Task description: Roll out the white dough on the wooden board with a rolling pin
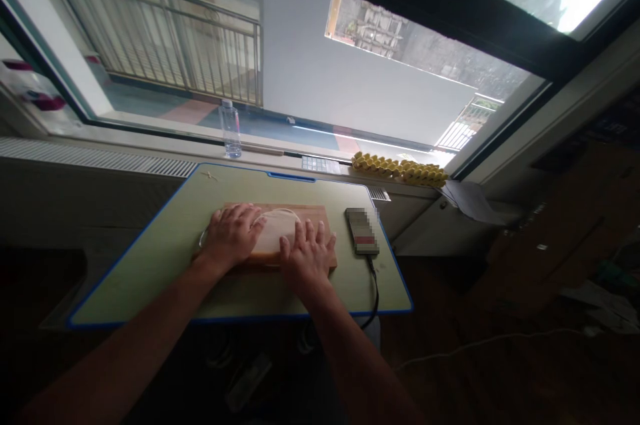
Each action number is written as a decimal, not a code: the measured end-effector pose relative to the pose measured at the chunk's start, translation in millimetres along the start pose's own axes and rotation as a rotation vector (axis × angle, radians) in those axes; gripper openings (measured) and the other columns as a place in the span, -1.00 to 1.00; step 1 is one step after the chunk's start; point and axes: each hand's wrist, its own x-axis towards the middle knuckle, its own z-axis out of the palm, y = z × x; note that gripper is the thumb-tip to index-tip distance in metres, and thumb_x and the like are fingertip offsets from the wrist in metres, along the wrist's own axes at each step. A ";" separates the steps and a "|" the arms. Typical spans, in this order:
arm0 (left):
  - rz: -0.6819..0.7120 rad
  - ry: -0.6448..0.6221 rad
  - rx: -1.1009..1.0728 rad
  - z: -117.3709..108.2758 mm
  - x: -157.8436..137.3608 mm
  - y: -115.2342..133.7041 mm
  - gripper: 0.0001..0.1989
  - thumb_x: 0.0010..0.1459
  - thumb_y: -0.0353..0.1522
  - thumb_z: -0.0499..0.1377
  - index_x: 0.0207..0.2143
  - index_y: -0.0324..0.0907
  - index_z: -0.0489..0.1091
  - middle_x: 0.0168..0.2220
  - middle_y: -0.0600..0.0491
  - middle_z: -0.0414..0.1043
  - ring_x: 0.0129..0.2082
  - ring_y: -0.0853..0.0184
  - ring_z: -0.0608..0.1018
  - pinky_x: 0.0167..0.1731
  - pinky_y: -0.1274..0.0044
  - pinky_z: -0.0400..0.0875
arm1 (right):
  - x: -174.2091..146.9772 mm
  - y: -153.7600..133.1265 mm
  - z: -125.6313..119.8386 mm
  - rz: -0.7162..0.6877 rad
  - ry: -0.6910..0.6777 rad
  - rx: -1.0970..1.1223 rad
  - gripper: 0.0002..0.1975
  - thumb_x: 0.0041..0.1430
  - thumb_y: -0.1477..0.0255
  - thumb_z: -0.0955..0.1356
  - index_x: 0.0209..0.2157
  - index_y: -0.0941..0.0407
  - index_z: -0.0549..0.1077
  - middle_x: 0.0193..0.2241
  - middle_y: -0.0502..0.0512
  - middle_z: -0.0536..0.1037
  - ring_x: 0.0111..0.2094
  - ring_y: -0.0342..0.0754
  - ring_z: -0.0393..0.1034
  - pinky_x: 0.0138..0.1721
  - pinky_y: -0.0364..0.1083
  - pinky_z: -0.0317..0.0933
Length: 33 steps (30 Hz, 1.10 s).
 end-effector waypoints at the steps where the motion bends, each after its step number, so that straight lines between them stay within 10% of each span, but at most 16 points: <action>1: 0.010 -0.004 0.003 1.6 -0.8 -0.4 -0.47 0.48 -0.11 -0.05 0.22 -0.15 0.53 0.34 -0.21 0.47 0.34 -0.04 0.44 0.38 -0.01 0.20 | -1.6 0.4 1.3 -0.004 -0.006 -0.002 -0.34 0.60 0.06 0.11 0.55 0.02 0.19 0.55 0.14 0.17 0.58 0.29 -0.13 0.52 0.42 -0.30; 13: 0.023 -0.014 0.032 4.3 -19.6 2.1 -0.42 0.47 -0.10 -0.06 0.33 -0.12 0.47 0.40 -0.21 0.42 0.42 -0.09 0.36 0.44 -0.10 0.08 | -22.6 4.2 8.2 -0.036 0.043 -0.031 -0.33 0.59 0.06 0.09 0.52 0.06 0.25 0.52 0.21 0.22 0.55 0.26 -0.02 0.51 0.37 -0.22; 33: 0.062 0.063 0.069 10.4 44.1 0.2 -0.44 0.50 -0.09 -0.11 0.20 -0.19 0.50 0.20 -0.26 0.56 0.19 -0.07 0.52 0.31 0.04 0.16 | 40.4 9.2 0.1 -0.078 -0.067 0.018 -0.34 0.53 0.06 0.17 0.55 -0.08 0.18 0.56 0.10 0.13 0.57 0.30 -0.10 0.51 0.39 -0.22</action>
